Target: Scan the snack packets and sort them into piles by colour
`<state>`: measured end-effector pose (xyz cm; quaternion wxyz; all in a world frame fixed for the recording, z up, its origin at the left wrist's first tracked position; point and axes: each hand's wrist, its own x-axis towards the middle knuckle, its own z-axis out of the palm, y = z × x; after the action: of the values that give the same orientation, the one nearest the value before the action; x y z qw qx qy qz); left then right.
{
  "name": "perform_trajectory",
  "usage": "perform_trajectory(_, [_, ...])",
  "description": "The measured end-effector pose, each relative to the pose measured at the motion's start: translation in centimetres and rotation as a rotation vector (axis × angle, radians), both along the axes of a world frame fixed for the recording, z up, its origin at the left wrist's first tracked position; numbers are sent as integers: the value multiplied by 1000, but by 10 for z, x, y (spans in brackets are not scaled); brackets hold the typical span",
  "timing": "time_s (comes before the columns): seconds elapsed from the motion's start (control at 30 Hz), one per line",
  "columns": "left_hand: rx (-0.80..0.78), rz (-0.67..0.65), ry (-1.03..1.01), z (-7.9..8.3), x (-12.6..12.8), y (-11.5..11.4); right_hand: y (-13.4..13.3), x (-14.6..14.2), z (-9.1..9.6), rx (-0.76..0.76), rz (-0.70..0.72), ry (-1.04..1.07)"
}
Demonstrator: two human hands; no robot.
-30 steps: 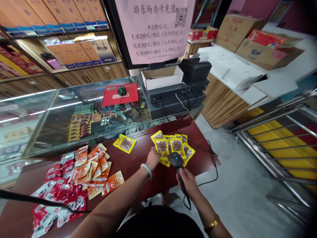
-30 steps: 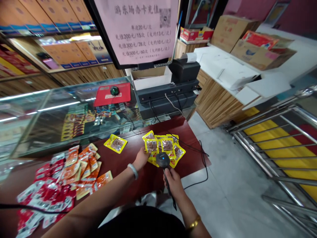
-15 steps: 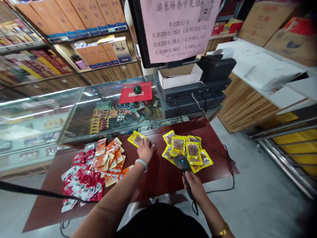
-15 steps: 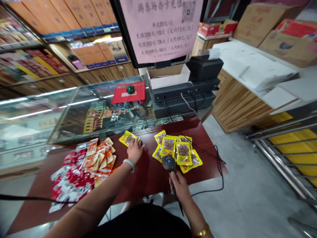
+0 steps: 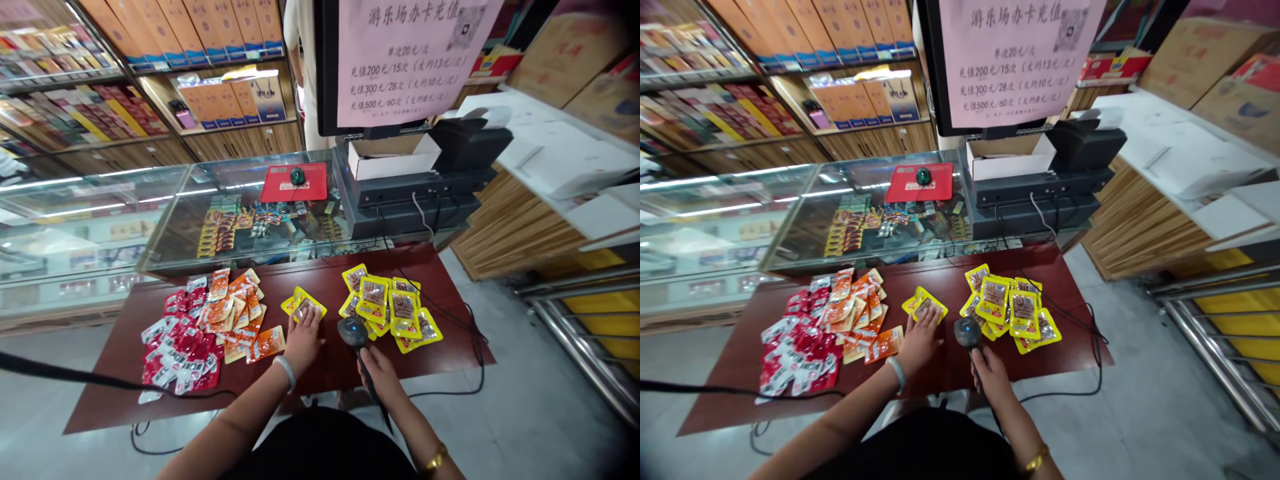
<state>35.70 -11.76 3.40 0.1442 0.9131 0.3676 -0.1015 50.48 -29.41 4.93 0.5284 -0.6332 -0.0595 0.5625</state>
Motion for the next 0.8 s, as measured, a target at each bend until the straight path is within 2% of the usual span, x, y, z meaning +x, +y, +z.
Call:
perform_trajectory(0.07, [46,-64,-25,12,2,7,0,0,-1,5,19,-16])
perform_trajectory(0.17, [122,-53,43,21,12,38,-1,1,1,13,39,-48])
perform_trajectory(0.27, [115,-66,135,20,21,66,-3,2,7,9,44,-75])
perform_trajectory(0.33, [77,-46,184,15,20,74,-6,3,10,-3,38,-78])
perform_trajectory(0.47, [-89,168,212,5,7,65,-13,3,13,-17,1,-54])
perform_trajectory(0.63, [-477,521,-35,-14,-1,37,-15,3,11,-11,23,-18])
perform_trajectory(0.7, [-529,576,-113,-19,2,27,-14,4,13,11,49,-17])
perform_trajectory(0.8, [-533,566,-184,-17,11,18,-10,6,17,61,90,-31])
